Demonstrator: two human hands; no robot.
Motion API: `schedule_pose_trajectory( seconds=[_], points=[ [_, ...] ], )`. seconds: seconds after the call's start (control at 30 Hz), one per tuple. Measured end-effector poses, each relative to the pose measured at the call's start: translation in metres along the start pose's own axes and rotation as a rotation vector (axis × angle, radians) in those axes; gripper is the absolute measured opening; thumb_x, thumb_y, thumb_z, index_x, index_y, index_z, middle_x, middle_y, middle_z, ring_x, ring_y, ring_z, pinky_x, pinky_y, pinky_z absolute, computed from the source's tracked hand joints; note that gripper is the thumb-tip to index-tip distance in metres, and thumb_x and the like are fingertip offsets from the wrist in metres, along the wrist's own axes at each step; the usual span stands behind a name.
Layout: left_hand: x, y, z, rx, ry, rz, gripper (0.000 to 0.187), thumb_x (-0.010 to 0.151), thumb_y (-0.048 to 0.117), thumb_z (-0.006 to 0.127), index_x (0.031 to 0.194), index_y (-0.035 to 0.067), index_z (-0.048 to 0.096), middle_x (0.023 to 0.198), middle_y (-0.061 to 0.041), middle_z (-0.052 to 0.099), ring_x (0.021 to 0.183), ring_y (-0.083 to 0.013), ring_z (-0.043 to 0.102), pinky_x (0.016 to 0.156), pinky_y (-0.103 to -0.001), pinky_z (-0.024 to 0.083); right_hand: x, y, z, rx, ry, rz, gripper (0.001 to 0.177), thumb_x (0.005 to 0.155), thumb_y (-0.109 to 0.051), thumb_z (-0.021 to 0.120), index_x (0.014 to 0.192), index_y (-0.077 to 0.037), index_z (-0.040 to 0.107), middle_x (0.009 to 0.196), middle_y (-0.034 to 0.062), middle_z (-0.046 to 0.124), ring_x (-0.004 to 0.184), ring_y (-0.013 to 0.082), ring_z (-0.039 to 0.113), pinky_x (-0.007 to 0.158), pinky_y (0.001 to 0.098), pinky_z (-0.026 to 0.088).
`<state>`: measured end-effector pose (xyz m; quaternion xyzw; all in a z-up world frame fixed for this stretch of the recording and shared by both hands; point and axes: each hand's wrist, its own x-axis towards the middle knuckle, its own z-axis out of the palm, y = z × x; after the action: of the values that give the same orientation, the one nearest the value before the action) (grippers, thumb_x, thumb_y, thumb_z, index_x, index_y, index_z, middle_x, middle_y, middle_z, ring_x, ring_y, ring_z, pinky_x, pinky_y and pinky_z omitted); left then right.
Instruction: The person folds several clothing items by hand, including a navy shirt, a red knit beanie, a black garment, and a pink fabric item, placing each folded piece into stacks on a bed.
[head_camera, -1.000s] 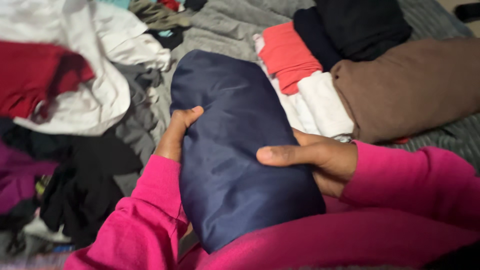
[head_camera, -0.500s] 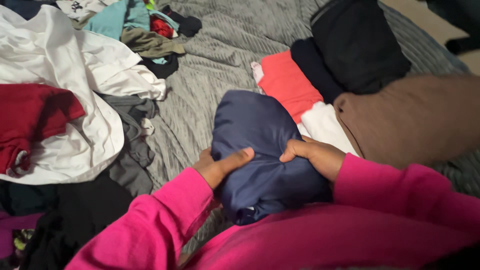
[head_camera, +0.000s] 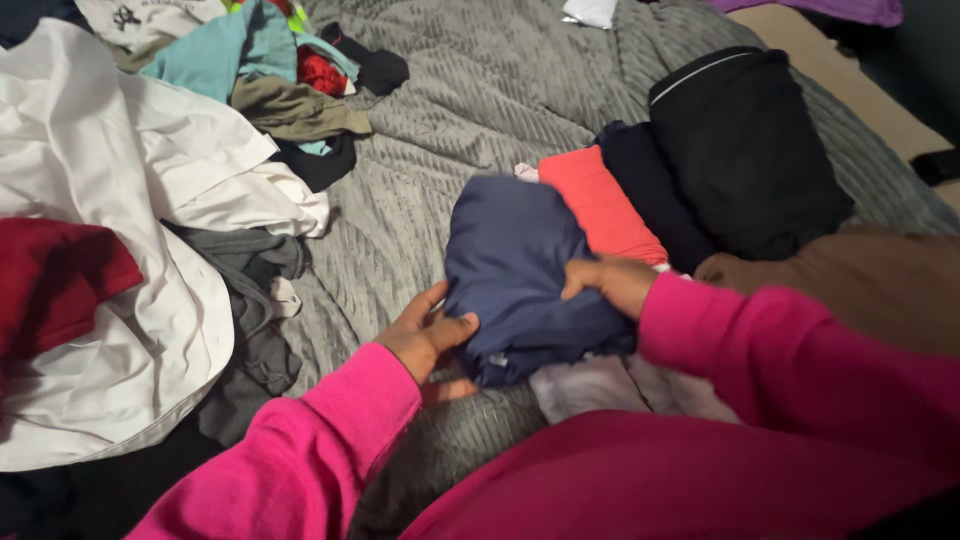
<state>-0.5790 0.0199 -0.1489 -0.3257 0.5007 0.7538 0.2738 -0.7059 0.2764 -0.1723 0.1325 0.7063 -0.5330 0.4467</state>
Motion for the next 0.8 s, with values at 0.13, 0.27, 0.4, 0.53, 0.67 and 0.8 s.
schedule_pose_trajectory(
  seconds=[0.13,0.27,0.4,0.53,0.67,0.8],
  points=[
    [0.011,0.007,-0.008,-0.070,-0.014,0.000,0.084,0.088,0.023,0.070,0.160,0.030,0.027,0.165,0.006,0.030,0.138,-0.0314,0.044,0.103,-0.057,0.055,0.005,-0.035,-0.004,0.095,0.059,-0.157,0.067,0.066,-0.013,0.067,0.133,-0.009,0.059,0.104,0.0142,0.072,0.085,0.0276,0.073,0.072,0.0404,0.062],
    [0.019,0.007,-0.015,-0.105,-0.035,-0.004,0.083,0.086,0.020,0.068,0.159,0.025,0.028,0.164,0.005,0.034,0.136,-0.0297,0.054,0.102,-0.057,0.053,0.032,-0.016,-0.015,0.153,0.081,-0.122,0.074,0.071,-0.017,0.069,0.143,-0.012,0.053,0.108,0.0141,0.070,0.085,0.0272,0.071,0.070,0.0437,0.061],
    [0.020,0.006,-0.025,-0.084,0.002,-0.029,0.079,0.085,0.019,0.067,0.156,0.022,0.032,0.161,0.005,0.041,0.130,-0.0257,0.059,0.101,-0.057,0.053,0.092,0.057,-0.051,0.115,0.183,0.137,0.078,0.078,-0.026,0.071,0.149,-0.006,0.046,0.108,0.0193,0.068,0.083,0.0292,0.069,0.070,0.0443,0.060],
    [0.016,0.004,-0.041,-0.070,0.057,-0.023,0.072,0.087,0.022,0.067,0.154,0.019,0.039,0.157,0.004,0.047,0.128,-0.0224,0.061,0.099,-0.054,0.056,0.118,0.093,-0.064,-0.435,0.311,0.149,0.083,0.083,-0.016,0.079,0.156,-0.009,0.039,0.115,0.0265,0.073,0.085,0.0268,0.070,0.070,0.0391,0.057],
    [0.014,-0.003,-0.046,-0.086,0.069,-0.055,0.069,0.089,0.023,0.066,0.153,0.019,0.041,0.156,0.001,0.050,0.128,-0.0215,0.061,0.099,-0.052,0.057,0.098,0.074,-0.031,-0.504,0.362,0.163,0.079,0.084,-0.018,0.077,0.154,-0.011,0.042,0.123,0.0166,0.066,0.086,0.0271,0.069,0.067,0.0381,0.057],
    [0.017,-0.013,-0.039,-0.032,0.083,-0.058,0.064,0.090,0.024,0.065,0.151,0.020,0.044,0.154,0.004,0.051,0.127,-0.0194,0.061,0.098,-0.050,0.057,0.063,0.050,0.003,-0.698,0.300,-0.093,0.076,0.080,-0.016,0.079,0.150,-0.018,0.049,0.126,0.0191,0.066,0.102,0.0290,0.069,0.083,0.0399,0.059]
  ],
)
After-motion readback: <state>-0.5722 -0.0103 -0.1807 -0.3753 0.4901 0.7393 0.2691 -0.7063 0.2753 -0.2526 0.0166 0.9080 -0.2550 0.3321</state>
